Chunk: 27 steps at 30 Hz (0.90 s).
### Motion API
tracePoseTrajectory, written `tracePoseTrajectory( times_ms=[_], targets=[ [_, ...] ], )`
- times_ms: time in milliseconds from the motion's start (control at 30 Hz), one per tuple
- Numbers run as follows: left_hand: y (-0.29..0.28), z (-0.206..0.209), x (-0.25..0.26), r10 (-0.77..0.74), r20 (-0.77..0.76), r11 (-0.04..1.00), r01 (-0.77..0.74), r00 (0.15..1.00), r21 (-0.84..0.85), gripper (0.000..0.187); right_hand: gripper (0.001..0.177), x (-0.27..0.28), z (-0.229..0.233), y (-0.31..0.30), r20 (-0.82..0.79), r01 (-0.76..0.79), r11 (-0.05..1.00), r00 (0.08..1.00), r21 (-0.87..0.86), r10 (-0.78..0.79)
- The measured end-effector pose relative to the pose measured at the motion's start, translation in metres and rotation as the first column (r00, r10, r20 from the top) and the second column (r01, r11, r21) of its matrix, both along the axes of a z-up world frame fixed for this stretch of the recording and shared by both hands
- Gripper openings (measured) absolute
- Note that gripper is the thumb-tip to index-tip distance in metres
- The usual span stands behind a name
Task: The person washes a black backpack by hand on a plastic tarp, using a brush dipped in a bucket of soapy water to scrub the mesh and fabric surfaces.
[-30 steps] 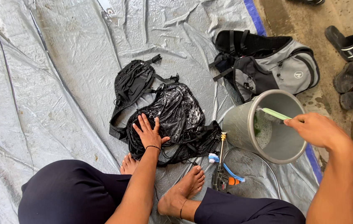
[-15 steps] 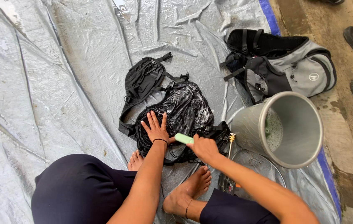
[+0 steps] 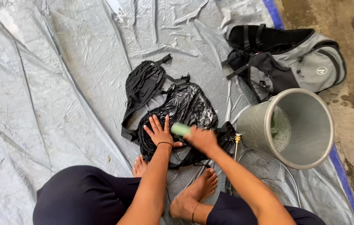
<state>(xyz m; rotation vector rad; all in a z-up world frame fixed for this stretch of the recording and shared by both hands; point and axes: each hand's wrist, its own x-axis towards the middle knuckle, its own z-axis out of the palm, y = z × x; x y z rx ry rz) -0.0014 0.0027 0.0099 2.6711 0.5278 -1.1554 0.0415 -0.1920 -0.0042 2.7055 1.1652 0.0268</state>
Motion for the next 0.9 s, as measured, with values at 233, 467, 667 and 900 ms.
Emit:
tracePoseTrajectory(
  times_ms=[233,467,667,900],
  targets=[
    [-0.005,0.01,0.0,-0.001,0.014,1.0,0.001,1.0,0.02,0.152,0.069,0.031,0.002,0.026,-0.3,0.692,0.719,0.674,-0.066,-0.675],
    [-0.002,0.007,0.002,0.02,0.026,0.999,-0.021,0.999,0.036,0.144,0.057,0.047,0.002,-0.004,-0.132,0.328,0.94,0.932,-0.094,-0.338],
    [-0.005,-0.007,0.002,0.013,0.035,0.999,-0.014,0.999,0.039,0.16,0.068,0.032,0.005,0.04,-0.369,0.64,0.76,0.683,-0.111,-0.63],
    [-0.004,-0.005,0.001,0.017,0.063,0.999,-0.019,0.998,0.032,0.158,0.062,0.076,-0.012,0.011,-0.172,0.548,0.835,0.82,-0.037,-0.546]
  ],
)
